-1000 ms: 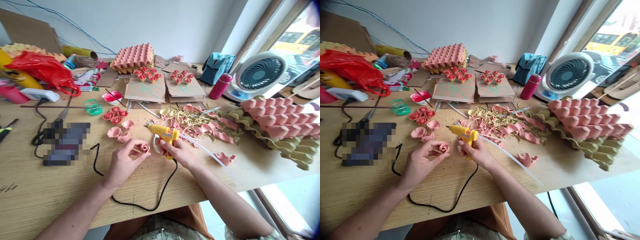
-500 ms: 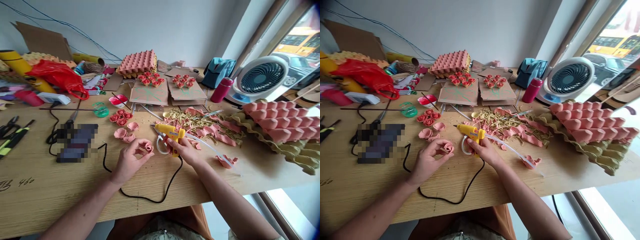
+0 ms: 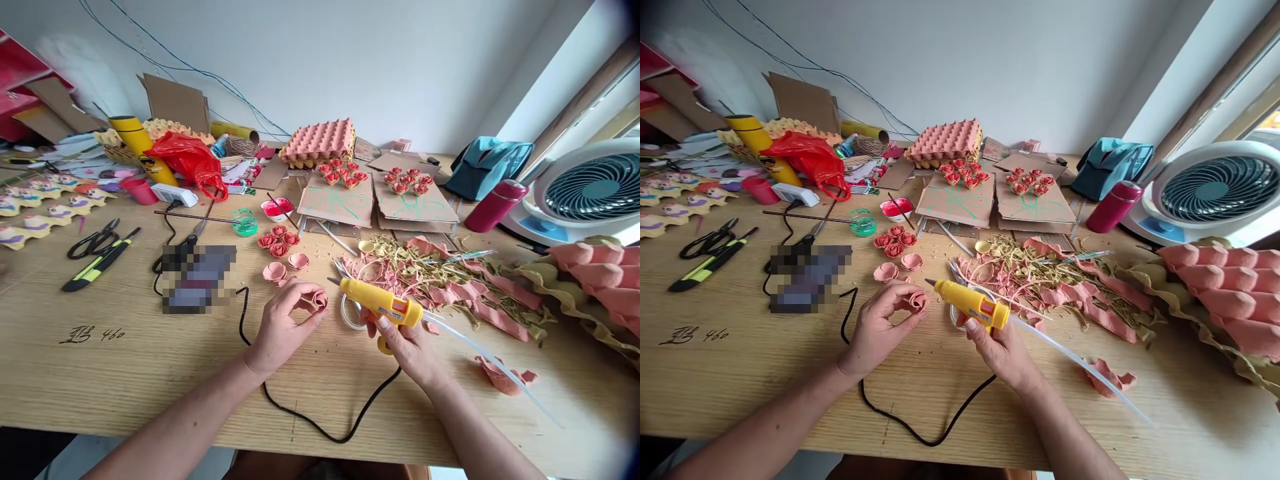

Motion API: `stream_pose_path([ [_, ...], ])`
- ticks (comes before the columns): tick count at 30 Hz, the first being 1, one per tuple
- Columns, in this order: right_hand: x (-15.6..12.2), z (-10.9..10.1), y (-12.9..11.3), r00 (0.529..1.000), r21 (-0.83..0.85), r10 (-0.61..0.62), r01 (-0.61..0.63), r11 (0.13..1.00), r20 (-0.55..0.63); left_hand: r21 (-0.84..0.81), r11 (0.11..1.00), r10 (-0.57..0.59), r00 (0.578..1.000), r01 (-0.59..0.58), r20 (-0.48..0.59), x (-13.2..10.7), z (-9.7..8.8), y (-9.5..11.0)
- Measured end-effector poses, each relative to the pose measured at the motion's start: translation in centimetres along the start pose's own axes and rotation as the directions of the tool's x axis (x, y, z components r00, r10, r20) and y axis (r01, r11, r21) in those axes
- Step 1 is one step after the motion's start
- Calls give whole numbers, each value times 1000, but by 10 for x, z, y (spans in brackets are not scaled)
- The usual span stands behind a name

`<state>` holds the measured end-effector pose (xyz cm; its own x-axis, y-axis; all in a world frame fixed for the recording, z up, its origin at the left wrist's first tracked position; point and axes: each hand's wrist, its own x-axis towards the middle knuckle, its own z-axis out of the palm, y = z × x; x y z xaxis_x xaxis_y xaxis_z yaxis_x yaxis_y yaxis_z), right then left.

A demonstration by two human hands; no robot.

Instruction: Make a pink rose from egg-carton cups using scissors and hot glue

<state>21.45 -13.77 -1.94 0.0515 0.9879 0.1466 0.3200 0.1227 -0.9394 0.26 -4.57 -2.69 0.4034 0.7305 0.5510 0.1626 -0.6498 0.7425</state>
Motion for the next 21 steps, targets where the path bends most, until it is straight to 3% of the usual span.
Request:
stream_pose_path([
  [6,-1,0,5,996,-70,-82,83,994,25,3,1000,13,999,-13,-48,1,-1,1],
  [21,-1,-2,8,999,-169,-37,40,985,24,-55,998,17,997,-21,-74,1,0,0],
])
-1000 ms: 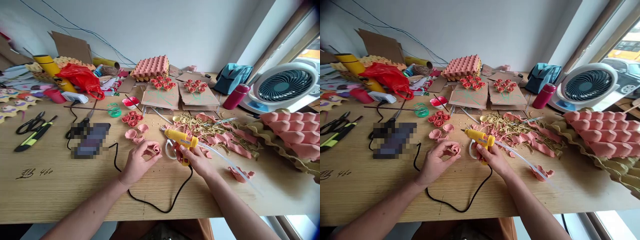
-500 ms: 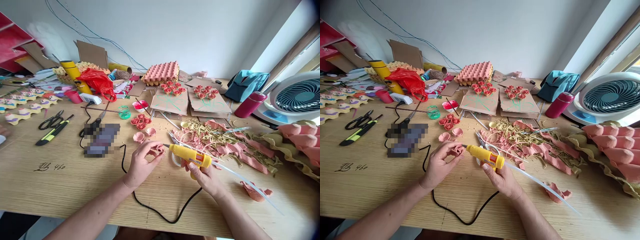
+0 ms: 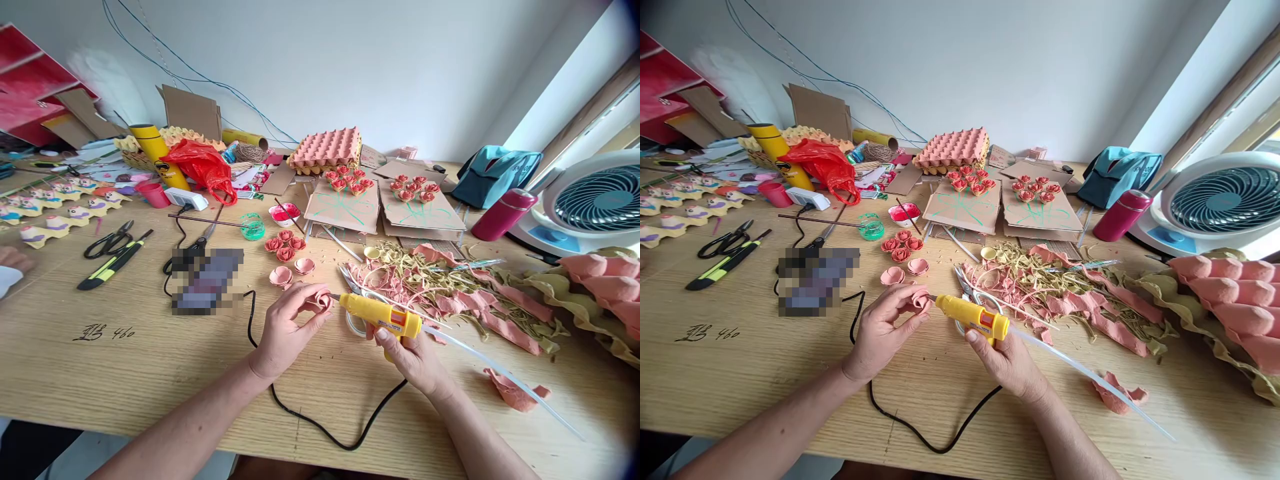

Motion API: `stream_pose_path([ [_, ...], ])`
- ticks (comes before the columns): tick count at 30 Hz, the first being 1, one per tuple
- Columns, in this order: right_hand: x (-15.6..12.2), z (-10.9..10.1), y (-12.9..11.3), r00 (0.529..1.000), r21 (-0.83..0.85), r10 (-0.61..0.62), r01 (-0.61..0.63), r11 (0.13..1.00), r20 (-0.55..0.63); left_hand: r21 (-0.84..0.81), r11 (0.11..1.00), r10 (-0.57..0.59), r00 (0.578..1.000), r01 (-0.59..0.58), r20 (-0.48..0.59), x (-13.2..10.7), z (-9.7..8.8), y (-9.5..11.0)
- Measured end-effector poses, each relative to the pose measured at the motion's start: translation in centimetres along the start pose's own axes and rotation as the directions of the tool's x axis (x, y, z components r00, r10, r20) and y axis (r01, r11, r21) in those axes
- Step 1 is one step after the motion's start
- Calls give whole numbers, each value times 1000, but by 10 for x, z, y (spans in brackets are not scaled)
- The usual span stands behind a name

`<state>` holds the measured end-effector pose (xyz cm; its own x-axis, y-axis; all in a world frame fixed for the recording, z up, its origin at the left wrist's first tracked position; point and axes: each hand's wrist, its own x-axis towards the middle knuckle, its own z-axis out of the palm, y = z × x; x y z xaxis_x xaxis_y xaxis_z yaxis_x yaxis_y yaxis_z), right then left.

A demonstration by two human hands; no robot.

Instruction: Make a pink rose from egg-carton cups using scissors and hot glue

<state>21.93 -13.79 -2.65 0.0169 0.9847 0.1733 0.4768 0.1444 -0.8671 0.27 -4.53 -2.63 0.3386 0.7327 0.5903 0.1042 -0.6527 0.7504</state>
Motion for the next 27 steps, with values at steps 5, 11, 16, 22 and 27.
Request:
stream_pose_path([
  [5,0,1,-1,1000,-37,-25,24,999,-14,14,999,29,1000,-29,-4,0,0,0],
  [11,1,2,-3,996,-33,-77,76,997,-40,34,999,21,1000,-21,-8,0,-1,2],
  [16,0,2,2,993,-107,-107,101,989,-50,39,999,6,1000,-6,-8,0,-1,2],
  [22,-4,4,15,994,-184,-94,82,980,-60,31,1000,3,1000,-3,-4,0,-2,2],
  [27,-3,4,10,985,-219,-155,135,966,-80,34,999,-5,1000,6,-6,1,-1,2],
])
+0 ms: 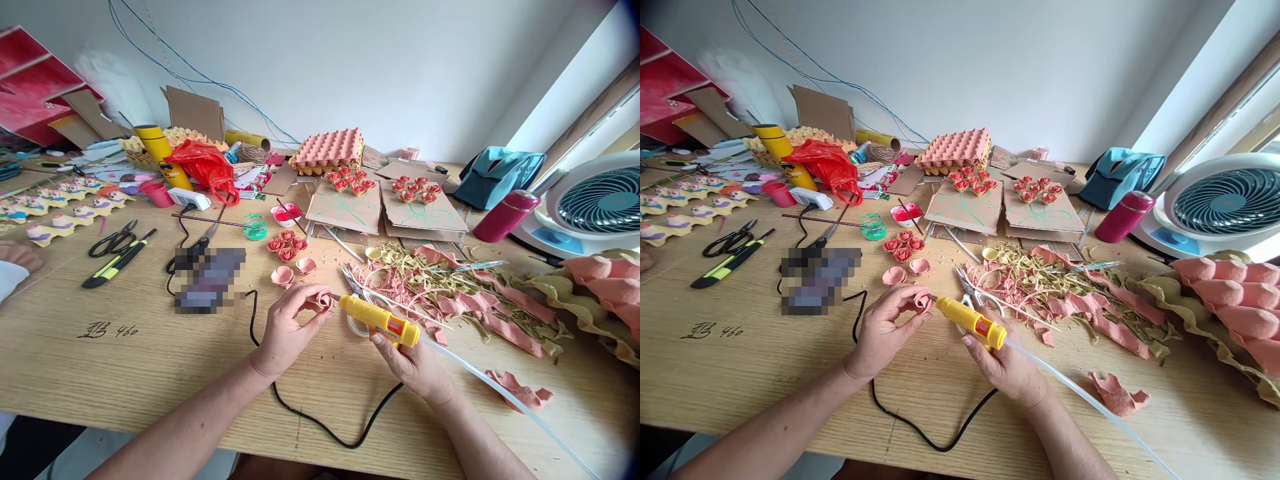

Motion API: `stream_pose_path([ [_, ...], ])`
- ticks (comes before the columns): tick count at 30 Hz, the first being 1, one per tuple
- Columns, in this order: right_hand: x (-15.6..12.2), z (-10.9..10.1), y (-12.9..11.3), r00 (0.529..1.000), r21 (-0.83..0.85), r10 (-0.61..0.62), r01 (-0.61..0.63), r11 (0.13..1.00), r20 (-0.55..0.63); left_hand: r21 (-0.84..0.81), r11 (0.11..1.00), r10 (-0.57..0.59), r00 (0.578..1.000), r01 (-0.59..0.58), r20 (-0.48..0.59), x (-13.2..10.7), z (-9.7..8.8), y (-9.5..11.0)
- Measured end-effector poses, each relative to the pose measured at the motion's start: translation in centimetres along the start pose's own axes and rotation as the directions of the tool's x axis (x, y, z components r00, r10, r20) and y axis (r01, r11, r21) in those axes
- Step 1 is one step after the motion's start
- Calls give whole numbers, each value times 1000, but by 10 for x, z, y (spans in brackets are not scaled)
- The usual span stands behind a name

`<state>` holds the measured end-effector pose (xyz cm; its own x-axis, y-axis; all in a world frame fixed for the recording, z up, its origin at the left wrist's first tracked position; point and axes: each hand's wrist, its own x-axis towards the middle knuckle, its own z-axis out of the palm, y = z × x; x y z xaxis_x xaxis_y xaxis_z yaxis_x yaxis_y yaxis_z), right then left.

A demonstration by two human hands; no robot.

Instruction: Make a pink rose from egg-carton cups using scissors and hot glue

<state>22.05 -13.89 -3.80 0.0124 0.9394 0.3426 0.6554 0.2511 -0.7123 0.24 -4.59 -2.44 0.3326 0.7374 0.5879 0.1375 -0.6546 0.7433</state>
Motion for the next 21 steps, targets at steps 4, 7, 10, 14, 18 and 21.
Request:
stream_pose_path([
  [4,1,-1,-2,1000,-17,-22,22,1000,3,2,1000,9,1000,-9,3,0,0,0],
  [7,1,-2,-3,999,-32,-32,32,999,1,-5,1000,17,1000,-17,7,-1,0,0],
  [10,2,-2,-4,998,-62,-68,67,996,-5,-9,1000,28,1000,-28,7,0,0,-1],
  [14,4,-3,-7,990,-95,-140,138,986,-15,-10,999,45,999,-45,2,0,1,-3],
  [18,3,-2,-3,989,-105,-149,147,984,-6,-11,999,43,999,-43,2,0,1,-2],
  [21,-1,0,3,994,-95,-105,104,990,-10,-11,999,42,999,-42,0,0,0,0],
])
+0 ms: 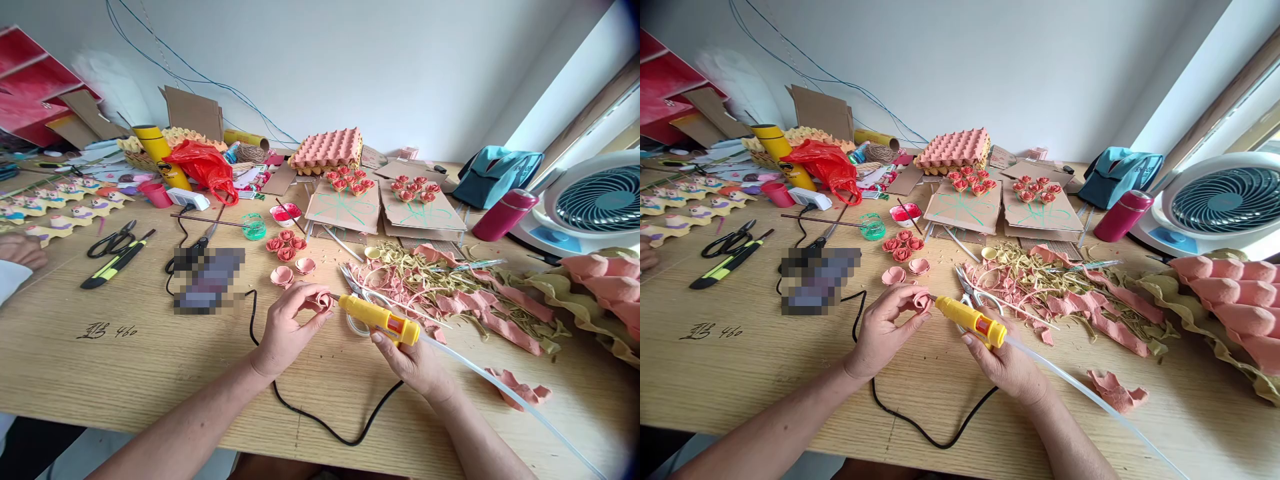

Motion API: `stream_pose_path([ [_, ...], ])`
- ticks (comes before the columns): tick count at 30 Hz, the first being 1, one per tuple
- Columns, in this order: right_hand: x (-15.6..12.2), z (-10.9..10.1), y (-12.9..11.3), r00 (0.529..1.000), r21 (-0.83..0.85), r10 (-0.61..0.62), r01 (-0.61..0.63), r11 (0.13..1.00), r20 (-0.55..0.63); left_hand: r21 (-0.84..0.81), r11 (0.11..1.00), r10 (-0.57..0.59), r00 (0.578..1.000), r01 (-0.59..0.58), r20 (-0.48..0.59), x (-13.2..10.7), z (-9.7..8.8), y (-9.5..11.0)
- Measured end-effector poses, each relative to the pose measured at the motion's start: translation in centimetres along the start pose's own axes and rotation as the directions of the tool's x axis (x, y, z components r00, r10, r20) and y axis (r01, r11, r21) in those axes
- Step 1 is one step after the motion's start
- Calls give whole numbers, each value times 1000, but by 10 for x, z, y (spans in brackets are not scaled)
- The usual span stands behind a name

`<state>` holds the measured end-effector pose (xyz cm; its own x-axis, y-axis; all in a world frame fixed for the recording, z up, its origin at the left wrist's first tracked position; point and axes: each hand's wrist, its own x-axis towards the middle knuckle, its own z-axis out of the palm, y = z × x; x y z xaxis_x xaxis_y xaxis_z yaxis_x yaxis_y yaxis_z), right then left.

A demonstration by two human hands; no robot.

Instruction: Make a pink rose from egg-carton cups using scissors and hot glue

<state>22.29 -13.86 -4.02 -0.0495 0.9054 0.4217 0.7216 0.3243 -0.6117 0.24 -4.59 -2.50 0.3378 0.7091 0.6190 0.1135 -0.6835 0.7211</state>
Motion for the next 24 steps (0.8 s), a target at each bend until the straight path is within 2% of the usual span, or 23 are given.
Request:
stream_pose_path([
  [7,-1,0,3,998,36,47,-48,998,33,-8,1000,17,1000,-17,-4,0,0,0],
  [13,3,-2,-2,1000,49,-17,16,999,19,3,1000,18,1000,-18,-2,1,0,1],
  [24,2,-1,-1,1000,19,-19,19,1000,5,14,1000,19,1000,-19,5,0,0,0],
])
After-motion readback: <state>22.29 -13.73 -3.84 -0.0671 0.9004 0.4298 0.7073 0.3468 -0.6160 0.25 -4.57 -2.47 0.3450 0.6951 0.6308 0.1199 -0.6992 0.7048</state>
